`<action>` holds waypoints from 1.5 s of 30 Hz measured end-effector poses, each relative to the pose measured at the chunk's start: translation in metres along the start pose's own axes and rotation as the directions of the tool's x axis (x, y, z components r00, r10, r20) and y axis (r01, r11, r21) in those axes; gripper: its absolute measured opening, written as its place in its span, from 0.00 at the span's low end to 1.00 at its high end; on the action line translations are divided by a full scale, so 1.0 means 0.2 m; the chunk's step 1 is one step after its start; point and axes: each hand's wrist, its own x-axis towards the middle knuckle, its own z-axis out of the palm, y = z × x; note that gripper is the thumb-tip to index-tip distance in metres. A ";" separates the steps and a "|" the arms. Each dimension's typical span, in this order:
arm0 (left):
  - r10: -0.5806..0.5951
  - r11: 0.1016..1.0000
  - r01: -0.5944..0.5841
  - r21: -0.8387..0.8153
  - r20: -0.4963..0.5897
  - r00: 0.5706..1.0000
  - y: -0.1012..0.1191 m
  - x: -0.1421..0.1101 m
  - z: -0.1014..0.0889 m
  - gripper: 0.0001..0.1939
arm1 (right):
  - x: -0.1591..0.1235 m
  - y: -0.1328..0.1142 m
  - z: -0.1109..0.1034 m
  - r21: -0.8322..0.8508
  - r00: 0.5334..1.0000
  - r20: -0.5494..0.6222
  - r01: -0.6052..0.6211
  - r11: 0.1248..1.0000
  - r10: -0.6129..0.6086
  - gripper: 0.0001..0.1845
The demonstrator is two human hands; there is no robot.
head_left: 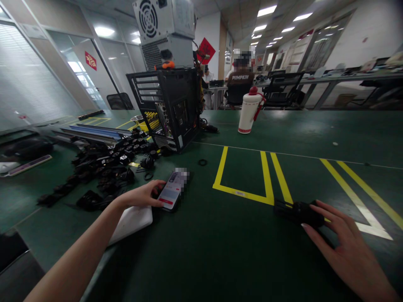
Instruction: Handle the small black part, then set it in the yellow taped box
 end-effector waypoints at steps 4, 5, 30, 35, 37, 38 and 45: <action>-0.007 1.000 0.008 0.012 -0.097 0.995 0.00 0.03 0.02 0.31 | 0.00 0.01 0.01 -0.007 1.000 0.016 -0.014 1.000 0.014 0.31; -0.015 1.000 0.014 -0.005 -0.114 0.993 0.00 0.03 0.02 0.28 | 0.00 0.02 0.01 -0.009 1.000 0.013 -0.006 1.000 0.006 0.31; -0.017 1.000 0.016 -0.008 -0.142 0.990 -0.01 0.03 0.01 0.27 | 0.01 -0.01 0.00 -0.004 1.000 0.005 -0.009 1.000 0.009 0.30; 0.001 0.999 0.009 0.043 -0.226 0.974 -0.01 0.08 0.03 0.21 | 0.00 0.01 0.00 -0.010 1.000 0.012 -0.001 1.000 0.001 0.30; 0.003 0.999 0.009 0.047 -0.235 0.972 0.00 0.10 0.03 0.20 | 0.00 0.01 0.00 0.006 0.999 0.029 -0.022 1.000 0.022 0.30; 0.002 0.999 0.010 0.048 -0.240 0.971 0.00 0.11 0.03 0.20 | 0.00 0.00 0.00 0.012 0.999 0.032 -0.030 0.999 0.030 0.30; -0.006 0.999 0.012 0.031 -0.198 0.980 0.00 0.10 0.02 0.22 | 0.00 -0.02 -0.01 -0.012 1.000 0.009 0.000 1.000 0.000 0.29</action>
